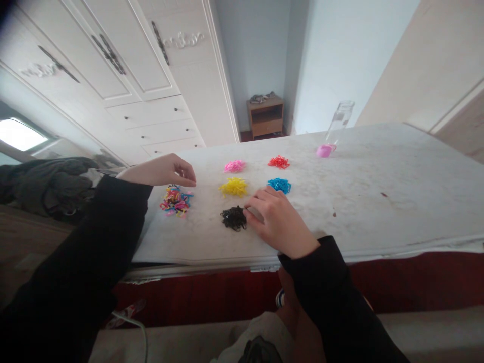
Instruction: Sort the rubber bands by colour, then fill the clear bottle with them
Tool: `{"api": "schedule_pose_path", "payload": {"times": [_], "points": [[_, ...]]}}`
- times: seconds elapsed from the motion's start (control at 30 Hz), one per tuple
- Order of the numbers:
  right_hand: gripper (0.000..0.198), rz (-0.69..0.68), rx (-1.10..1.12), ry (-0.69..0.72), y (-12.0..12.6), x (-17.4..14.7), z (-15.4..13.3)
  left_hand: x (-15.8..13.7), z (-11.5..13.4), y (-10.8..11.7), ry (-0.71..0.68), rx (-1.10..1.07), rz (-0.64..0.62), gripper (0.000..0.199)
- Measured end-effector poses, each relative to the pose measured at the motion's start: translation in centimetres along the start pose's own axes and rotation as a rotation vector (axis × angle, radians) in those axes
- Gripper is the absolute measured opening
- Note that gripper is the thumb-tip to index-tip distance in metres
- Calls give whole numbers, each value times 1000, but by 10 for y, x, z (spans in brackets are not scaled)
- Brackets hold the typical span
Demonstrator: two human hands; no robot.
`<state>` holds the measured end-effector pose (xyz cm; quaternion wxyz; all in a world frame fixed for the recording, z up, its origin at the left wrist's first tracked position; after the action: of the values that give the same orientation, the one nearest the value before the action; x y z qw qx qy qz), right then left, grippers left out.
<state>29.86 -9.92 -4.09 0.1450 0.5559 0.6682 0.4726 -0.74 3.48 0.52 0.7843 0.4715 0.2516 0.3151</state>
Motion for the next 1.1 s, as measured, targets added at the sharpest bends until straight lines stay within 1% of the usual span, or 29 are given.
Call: {"api": "schedule_pose_path", "payload": {"times": [0.1, 0.2, 0.4, 0.47, 0.53, 0.67, 0.73, 0.93, 1.1], "points": [[11, -1, -5, 0, 0, 0, 0, -4, -7, -3, 52, 23, -87, 26], [11, -1, 0, 2, 0, 0, 0, -4, -10, -8, 63, 9, -134, 25], [12, 0, -8, 7, 0, 1, 0, -2, -8, -13, -17, -64, -171, 21], [12, -4, -9, 6, 0, 1, 0, -3, -5, -12, -18, -82, -184, 21], [12, -7, -8, 5, 0, 1, 0, -3, -2, -11, -1, -90, -170, 22], [13, -13, -10, 2, 0, 0, 0, -4, 1, -6, 8, -93, -60, 23], [13, -15, -10, 2, 0, 0, 0, -4, 2, -4, -5, -103, -28, 22], [13, -11, -10, 1, -1, 0, 1, -5, -5, -2, 43, -188, 5, 27], [13, -20, -12, 3, -1, 0, 2, -6, -9, 2, 28, -138, 33, 28]]}}
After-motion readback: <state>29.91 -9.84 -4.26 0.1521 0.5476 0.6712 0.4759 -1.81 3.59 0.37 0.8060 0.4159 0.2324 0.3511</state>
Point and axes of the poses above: each hand's wrist, its own x-axis towards the middle knuckle, its own y-axis out of the back of the hand, z = x × y, the point moved 3 cm from there along x, towards the middle knuckle, and after that the axes turned 13 degrees about -y, right-handed, at the moved point
